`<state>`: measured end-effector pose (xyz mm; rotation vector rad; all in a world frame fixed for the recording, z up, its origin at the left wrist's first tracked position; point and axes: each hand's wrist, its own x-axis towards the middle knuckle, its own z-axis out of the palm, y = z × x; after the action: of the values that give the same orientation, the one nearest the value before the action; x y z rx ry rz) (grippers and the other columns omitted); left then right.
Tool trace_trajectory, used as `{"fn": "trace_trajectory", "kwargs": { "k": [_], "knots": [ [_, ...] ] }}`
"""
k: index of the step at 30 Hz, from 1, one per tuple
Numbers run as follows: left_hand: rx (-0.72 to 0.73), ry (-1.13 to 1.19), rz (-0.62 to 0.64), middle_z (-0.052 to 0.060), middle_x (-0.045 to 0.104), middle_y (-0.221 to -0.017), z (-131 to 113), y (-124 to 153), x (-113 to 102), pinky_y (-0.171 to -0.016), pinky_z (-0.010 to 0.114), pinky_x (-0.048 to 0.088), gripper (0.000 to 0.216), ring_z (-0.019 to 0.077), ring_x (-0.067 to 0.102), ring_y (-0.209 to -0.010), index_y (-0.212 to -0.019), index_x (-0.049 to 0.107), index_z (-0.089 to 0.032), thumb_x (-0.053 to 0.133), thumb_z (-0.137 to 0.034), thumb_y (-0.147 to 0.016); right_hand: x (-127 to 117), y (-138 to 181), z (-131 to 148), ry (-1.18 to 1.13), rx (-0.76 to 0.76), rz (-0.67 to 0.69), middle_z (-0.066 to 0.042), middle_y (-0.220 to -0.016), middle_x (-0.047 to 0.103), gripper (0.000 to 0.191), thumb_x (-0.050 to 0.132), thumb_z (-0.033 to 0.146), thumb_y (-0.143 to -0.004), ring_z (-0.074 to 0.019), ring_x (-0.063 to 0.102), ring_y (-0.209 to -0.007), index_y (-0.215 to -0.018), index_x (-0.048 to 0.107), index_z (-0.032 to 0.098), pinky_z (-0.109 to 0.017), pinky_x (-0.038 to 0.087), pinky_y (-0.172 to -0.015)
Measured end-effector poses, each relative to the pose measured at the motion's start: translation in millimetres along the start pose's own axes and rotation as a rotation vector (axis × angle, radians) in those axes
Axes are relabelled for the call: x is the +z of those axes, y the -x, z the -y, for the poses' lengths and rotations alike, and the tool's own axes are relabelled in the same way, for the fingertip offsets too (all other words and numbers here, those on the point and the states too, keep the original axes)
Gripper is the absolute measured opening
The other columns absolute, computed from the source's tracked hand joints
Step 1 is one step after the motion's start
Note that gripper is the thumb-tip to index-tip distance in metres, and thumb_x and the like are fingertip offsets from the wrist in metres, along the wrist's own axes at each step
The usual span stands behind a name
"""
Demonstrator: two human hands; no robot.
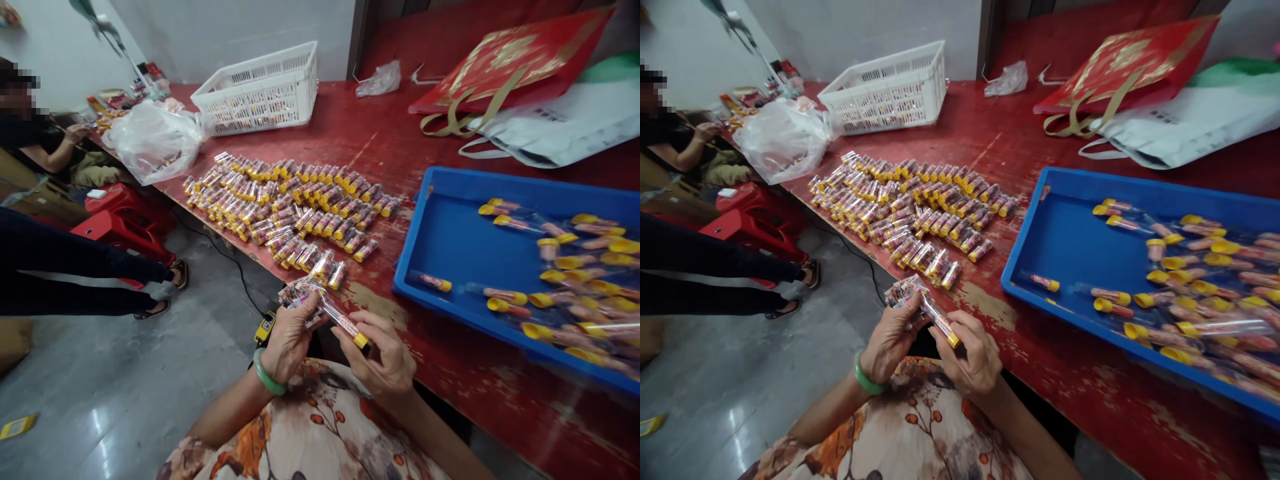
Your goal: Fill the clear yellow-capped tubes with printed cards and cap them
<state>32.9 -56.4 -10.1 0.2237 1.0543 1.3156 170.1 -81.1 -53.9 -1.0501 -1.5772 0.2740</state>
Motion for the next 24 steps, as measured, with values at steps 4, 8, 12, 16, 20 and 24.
{"fn": "trace_trajectory", "kwargs": {
  "k": [4,8,12,16,20,24],
  "knots": [
    [0.045,-0.013,0.040,0.006,0.073,-0.096,1.2,1.5,0.6,-0.074,0.028,0.055,0.037,0.0161,0.068,-0.079,-0.098,0.070,-0.015,0.082,-0.029,-0.066,0.9,3.2,-1.0,0.098,-0.178,0.005,-0.005,-0.101,0.071,0.049,0.075,0.011,-0.071,-0.0202,0.071,-0.085,-0.111,0.053,0.028,-0.031,0.059,-0.067],
    [0.068,-0.021,0.028,0.004,0.073,-0.085,0.9,4.0,1.8,-0.071,0.025,0.054,0.031,0.0144,0.067,-0.074,-0.089,0.070,-0.013,0.083,-0.026,-0.064,2.8,-0.2,4.4,-0.012,-0.128,0.011,-0.008,-0.101,0.068,0.044,0.068,0.011,-0.076,-0.0199,0.070,-0.086,-0.113,0.049,0.025,-0.031,0.059,-0.065],
    [0.013,-0.047,0.052,0.001,0.071,-0.077,-0.2,1.4,3.7,-0.070,0.024,0.054,0.028,0.0134,0.066,-0.070,-0.084,0.069,-0.014,0.084,-0.024,-0.062,6.8,-1.1,1.7,0.056,-0.143,-0.016,-0.009,-0.100,0.068,0.045,0.068,0.012,-0.077,-0.0193,0.069,-0.088,-0.116,0.048,0.023,-0.031,0.058,-0.068],
    [0.017,-0.031,0.062,0.002,0.071,-0.081,3.7,-3.6,4.3,-0.072,0.026,0.054,0.031,0.0137,0.066,-0.071,-0.089,0.069,-0.015,0.084,-0.023,-0.063,8.5,5.3,-6.1,0.177,-0.260,-0.022,-0.010,-0.101,0.069,0.049,0.070,0.009,-0.075,-0.0203,0.070,-0.090,-0.118,0.049,0.021,-0.030,0.058,-0.071],
    [0.016,-0.014,0.105,0.007,0.072,-0.092,14.0,2.2,2.6,-0.075,0.029,0.053,0.040,0.0163,0.066,-0.076,-0.098,0.069,-0.013,0.084,-0.025,-0.062,6.0,9.8,-5.1,0.099,-0.114,-0.009,-0.008,-0.103,0.068,0.041,0.068,0.012,-0.079,-0.0191,0.069,-0.088,-0.116,0.053,0.023,-0.030,0.058,-0.069],
    [0.012,-0.003,0.089,0.008,0.070,-0.089,15.2,-0.1,0.2,-0.065,0.028,0.053,0.044,0.0151,0.064,-0.069,-0.095,0.071,-0.011,0.087,-0.028,-0.057,3.5,-0.5,-14.3,0.046,-0.164,0.085,-0.005,-0.095,0.069,0.023,0.067,0.020,-0.081,-0.0203,0.069,-0.084,-0.103,0.062,0.022,-0.030,0.058,-0.070]
  ]
}}
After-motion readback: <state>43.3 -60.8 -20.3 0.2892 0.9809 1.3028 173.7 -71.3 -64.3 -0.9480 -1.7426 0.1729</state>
